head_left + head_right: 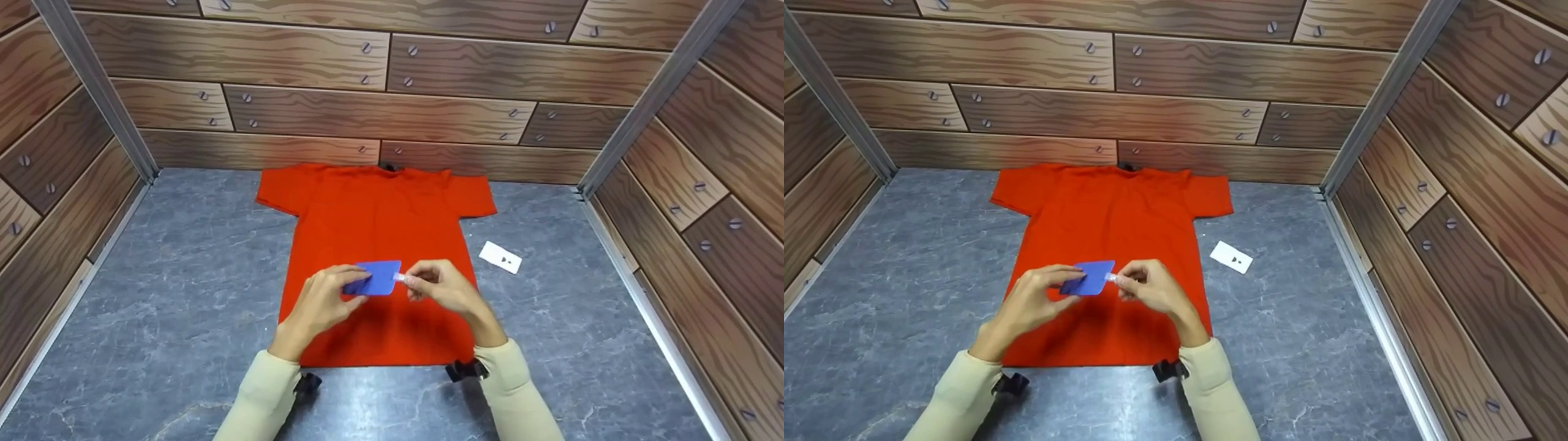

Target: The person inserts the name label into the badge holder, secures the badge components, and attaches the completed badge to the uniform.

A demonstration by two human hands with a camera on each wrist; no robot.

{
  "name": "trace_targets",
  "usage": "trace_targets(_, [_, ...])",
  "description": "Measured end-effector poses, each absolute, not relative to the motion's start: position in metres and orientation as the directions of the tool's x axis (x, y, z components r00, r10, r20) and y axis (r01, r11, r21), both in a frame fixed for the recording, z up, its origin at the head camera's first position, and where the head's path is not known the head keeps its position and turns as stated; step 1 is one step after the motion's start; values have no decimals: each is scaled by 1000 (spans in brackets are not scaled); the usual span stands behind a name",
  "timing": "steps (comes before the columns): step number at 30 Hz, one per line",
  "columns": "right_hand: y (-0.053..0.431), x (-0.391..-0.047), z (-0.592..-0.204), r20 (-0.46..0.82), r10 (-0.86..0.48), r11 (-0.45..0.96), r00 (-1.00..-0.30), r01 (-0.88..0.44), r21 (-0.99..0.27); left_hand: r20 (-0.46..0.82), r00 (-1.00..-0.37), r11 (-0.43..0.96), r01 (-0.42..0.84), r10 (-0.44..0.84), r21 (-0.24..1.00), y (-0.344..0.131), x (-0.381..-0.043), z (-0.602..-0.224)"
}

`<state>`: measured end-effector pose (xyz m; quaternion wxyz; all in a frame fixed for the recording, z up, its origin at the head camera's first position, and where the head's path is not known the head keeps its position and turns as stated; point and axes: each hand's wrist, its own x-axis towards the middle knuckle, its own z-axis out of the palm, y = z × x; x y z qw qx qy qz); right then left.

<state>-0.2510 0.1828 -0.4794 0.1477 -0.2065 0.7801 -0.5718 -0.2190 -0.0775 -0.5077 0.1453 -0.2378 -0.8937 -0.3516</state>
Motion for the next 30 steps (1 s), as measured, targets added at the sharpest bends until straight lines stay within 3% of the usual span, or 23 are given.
trace_targets(16, [175,-247,-479,58,-500,233,-864,-198,-952,501,-797,428,604,338,672,-59,-210,-501])
trace_targets(30, [165,-243,-483,65,-535,262,-842,-238,-935,561,-768,422,640,310,642,-53,-212,-507])
